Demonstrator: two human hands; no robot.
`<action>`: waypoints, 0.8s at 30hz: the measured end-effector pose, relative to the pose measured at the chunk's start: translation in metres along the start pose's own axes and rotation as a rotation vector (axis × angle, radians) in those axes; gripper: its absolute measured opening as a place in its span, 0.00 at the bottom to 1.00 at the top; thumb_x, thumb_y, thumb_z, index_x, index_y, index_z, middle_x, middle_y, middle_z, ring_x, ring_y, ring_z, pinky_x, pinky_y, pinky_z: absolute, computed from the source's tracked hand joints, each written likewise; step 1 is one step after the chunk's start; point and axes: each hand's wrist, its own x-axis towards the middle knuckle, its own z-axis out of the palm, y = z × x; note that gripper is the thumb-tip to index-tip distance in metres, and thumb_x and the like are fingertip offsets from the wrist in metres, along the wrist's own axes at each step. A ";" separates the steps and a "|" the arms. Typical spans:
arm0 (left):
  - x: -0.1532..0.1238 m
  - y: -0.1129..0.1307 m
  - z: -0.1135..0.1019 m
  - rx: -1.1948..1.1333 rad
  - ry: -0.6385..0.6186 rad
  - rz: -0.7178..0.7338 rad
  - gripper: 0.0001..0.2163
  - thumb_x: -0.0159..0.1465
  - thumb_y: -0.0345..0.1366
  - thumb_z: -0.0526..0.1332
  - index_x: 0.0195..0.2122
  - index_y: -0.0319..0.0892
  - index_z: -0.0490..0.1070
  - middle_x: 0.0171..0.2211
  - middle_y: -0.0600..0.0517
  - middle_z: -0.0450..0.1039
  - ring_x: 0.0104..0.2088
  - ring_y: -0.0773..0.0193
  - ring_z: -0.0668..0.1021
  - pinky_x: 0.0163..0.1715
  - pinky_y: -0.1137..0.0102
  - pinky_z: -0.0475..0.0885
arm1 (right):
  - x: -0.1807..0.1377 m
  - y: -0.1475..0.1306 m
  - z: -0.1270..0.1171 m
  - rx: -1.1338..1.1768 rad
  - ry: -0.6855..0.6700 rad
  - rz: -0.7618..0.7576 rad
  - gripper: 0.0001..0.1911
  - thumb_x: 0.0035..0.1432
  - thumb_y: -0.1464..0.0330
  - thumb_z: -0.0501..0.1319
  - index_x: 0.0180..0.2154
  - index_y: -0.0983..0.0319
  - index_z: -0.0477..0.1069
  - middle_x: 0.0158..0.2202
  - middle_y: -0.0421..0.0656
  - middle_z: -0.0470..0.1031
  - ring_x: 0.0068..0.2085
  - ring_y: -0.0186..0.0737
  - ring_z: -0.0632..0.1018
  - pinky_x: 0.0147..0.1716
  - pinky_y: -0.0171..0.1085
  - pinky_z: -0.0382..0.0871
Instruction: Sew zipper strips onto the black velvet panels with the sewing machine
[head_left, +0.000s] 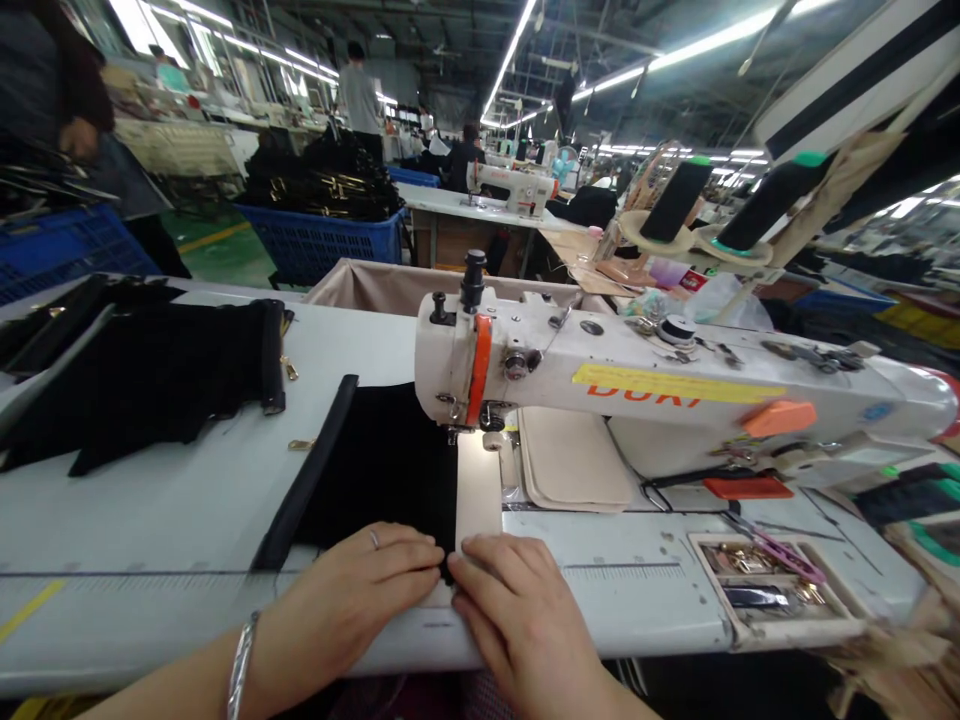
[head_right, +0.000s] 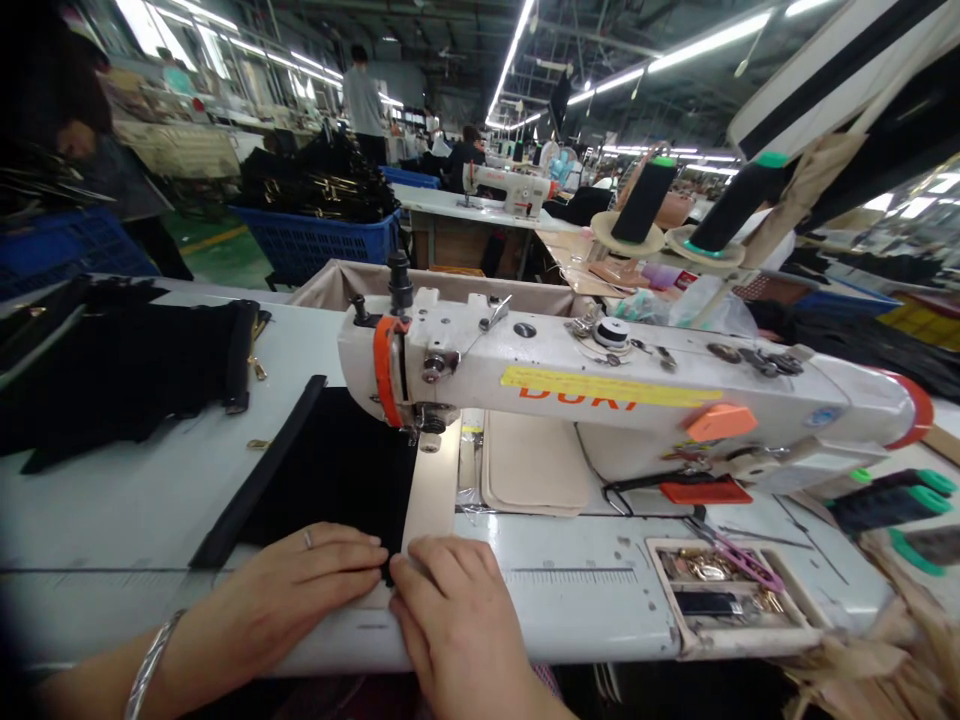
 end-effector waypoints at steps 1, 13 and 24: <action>0.002 -0.002 -0.001 0.003 0.006 0.000 0.15 0.64 0.21 0.52 0.47 0.39 0.71 0.47 0.49 0.76 0.48 0.62 0.75 0.52 0.66 0.71 | 0.002 0.001 0.000 -0.001 -0.010 0.005 0.17 0.66 0.71 0.58 0.55 0.58 0.68 0.52 0.45 0.73 0.50 0.45 0.72 0.50 0.46 0.67; 0.010 -0.032 -0.007 0.128 -0.119 -0.016 0.15 0.66 0.23 0.53 0.51 0.39 0.71 0.48 0.48 0.74 0.47 0.57 0.73 0.52 0.59 0.67 | 0.017 0.011 0.001 -0.017 -0.025 0.023 0.16 0.67 0.71 0.57 0.56 0.58 0.67 0.52 0.44 0.74 0.50 0.45 0.72 0.50 0.46 0.66; 0.010 -0.035 -0.004 0.046 -0.101 -0.009 0.16 0.66 0.23 0.53 0.52 0.42 0.70 0.53 0.48 0.73 0.54 0.58 0.71 0.55 0.61 0.67 | 0.023 0.015 0.000 -0.054 -0.054 0.016 0.16 0.67 0.71 0.57 0.55 0.58 0.69 0.50 0.44 0.74 0.48 0.45 0.73 0.49 0.46 0.67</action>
